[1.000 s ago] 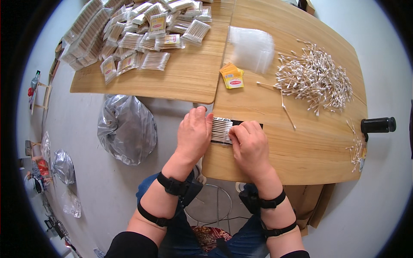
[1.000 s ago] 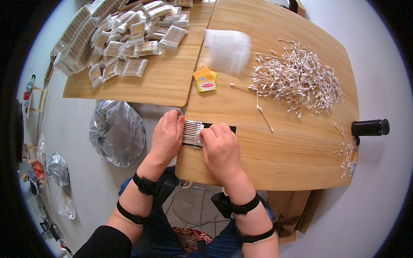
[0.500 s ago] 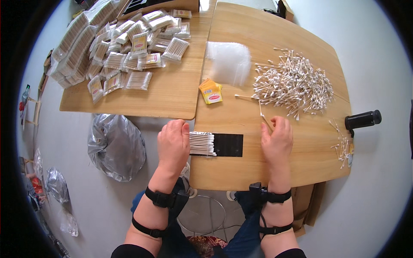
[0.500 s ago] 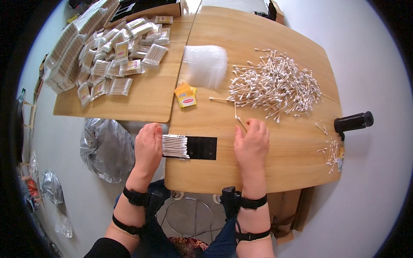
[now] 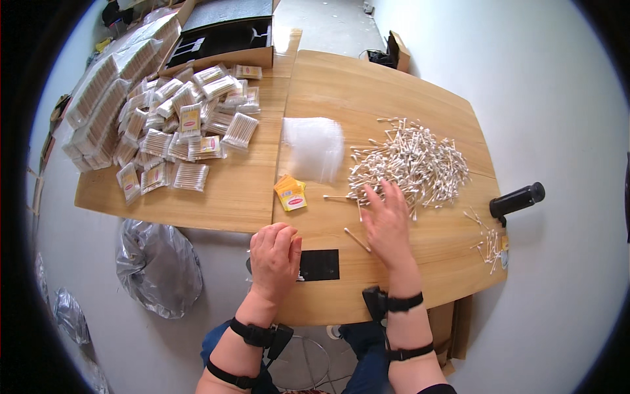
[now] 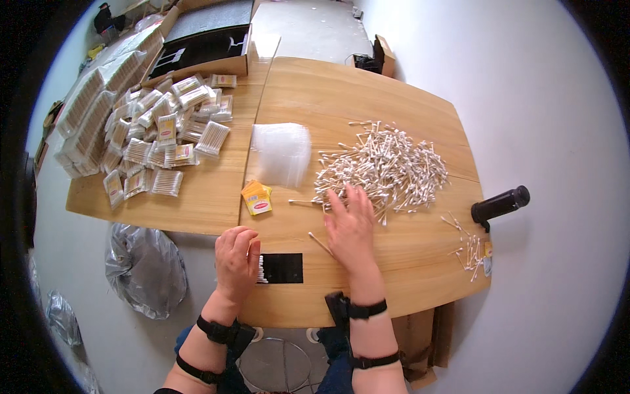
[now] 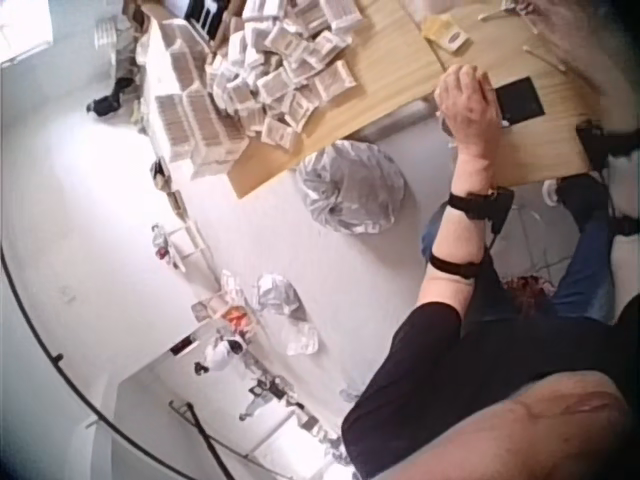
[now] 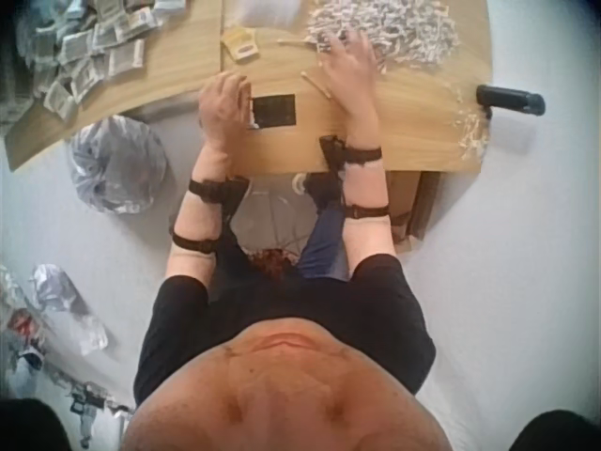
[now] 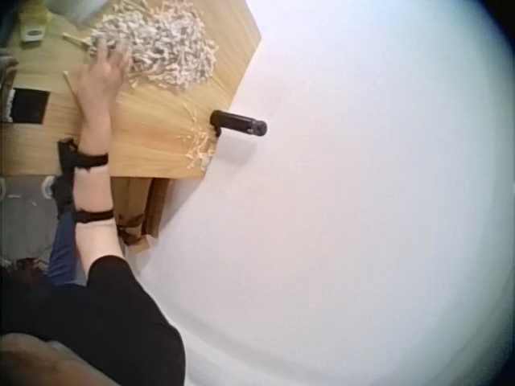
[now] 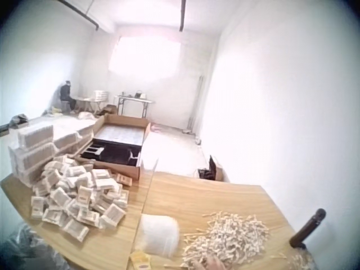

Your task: Sorting and packaging cotton swabs into individual plastic wrappers and arranging them on cardboard.

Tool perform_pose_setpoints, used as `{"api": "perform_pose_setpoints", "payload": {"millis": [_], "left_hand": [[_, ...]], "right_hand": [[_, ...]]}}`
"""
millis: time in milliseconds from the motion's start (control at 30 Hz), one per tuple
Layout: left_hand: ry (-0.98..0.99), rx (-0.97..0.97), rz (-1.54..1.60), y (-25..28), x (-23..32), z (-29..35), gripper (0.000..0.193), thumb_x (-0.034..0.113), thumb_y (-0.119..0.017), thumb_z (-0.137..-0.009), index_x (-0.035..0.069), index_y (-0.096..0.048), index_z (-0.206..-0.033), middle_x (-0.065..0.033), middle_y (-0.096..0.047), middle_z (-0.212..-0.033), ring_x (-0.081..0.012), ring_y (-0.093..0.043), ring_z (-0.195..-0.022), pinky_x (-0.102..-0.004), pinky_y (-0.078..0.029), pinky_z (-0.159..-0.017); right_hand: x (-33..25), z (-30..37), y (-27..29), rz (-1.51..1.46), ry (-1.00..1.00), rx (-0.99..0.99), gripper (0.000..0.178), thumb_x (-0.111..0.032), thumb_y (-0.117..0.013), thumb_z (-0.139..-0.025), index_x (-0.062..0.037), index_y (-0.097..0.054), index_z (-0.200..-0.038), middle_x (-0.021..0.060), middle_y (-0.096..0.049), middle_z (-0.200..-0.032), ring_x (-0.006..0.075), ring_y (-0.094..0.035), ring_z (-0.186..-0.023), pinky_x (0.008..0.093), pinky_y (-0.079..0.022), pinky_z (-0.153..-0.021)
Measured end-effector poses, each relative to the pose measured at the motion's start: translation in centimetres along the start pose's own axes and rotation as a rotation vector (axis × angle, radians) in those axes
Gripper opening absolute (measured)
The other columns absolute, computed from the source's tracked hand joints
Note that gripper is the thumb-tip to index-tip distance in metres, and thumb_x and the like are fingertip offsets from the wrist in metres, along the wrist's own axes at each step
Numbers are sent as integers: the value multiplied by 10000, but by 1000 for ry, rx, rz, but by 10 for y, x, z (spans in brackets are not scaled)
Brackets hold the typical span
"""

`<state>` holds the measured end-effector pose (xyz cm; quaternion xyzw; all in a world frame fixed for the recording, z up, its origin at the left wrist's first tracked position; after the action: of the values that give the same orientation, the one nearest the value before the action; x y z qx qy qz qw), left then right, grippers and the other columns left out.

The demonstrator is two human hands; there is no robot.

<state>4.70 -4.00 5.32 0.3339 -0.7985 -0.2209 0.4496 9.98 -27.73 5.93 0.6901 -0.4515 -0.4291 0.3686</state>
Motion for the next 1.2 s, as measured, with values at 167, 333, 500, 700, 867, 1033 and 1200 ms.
{"api": "perform_pose_setpoints", "payload": {"millis": [167,333,500,700,867,1033,1200], "left_hand": [[-14,-31,35,-9,8,-3,171,156,-672,-936,61,-626,-1071,-109,-641,-1086,-317,-599,-1035,-428,-455,-912],[-19,-47,66,-4,11,-2,175,152,-674,-936,55,-623,-1072,-107,-639,-1084,-319,-597,-1036,-427,-453,-918],[-26,-76,108,-14,21,-1,182,140,-678,-932,53,-625,-1083,-109,-644,-1102,-322,-601,-1046,-433,-457,-916],[-72,-134,153,-34,39,5,203,52,-675,-905,40,-635,-1103,-139,-663,-1153,-355,-620,-1076,-453,-489,-937],[-110,-260,70,-50,45,11,355,14,-644,-895,29,-609,-1248,-162,-614,-1318,-363,-573,-1227,-464,-447,-1050],[-156,-320,-66,-63,56,7,463,7,-594,-899,22,-565,-1361,-177,-542,-1437,-354,-488,-1356,-470,-372,-1147],[-216,-332,-192,-74,56,8,451,32,-605,-878,17,-593,-1329,-172,-575,-1396,-344,-513,-1333,-464,-385,-1141]], "right_hand": [[6,-10,-23,204,7,-98,498,-405,-658,-957,-188,-603,-1403,149,-442,-1534,410,-357,-1439,647,-270,-1150],[-4,26,-4,27,-84,-161,528,-344,-729,-898,-122,-604,-1360,170,-487,-1431,416,-394,-1388,602,-321,-1121],[-3,72,17,-12,-77,-105,511,-236,-770,-854,-90,-614,-1318,182,-496,-1390,412,-424,-1353,548,-359,-1120],[19,75,17,-120,-166,-38,545,-118,-789,-818,-85,-603,-1329,181,-495,-1393,409,-476,-1302,485,-415,-1099],[24,73,29,-101,-253,209,429,-79,-786,-804,-77,-632,-1204,154,-561,-1261,376,-553,-1168,466,-474,-986],[10,75,34,-269,-225,62,235,-70,-779,-788,-74,-659,-990,111,-606,-993,333,-600,-964,429,-504,-826],[1,81,28,-300,-121,-17,156,-61,-772,-779,-80,-660,-885,89,-615,-907,310,-604,-892,419,-504,-769]]}}
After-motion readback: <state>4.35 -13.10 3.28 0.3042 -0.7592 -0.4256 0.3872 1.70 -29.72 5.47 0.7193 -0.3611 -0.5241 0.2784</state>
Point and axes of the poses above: each hand's wrist, its own z-axis away from the middle knuckle, its own y-axis out of the back of the hand, x = y × z, the point moved 4 cm from there along -z, towards the middle knuckle
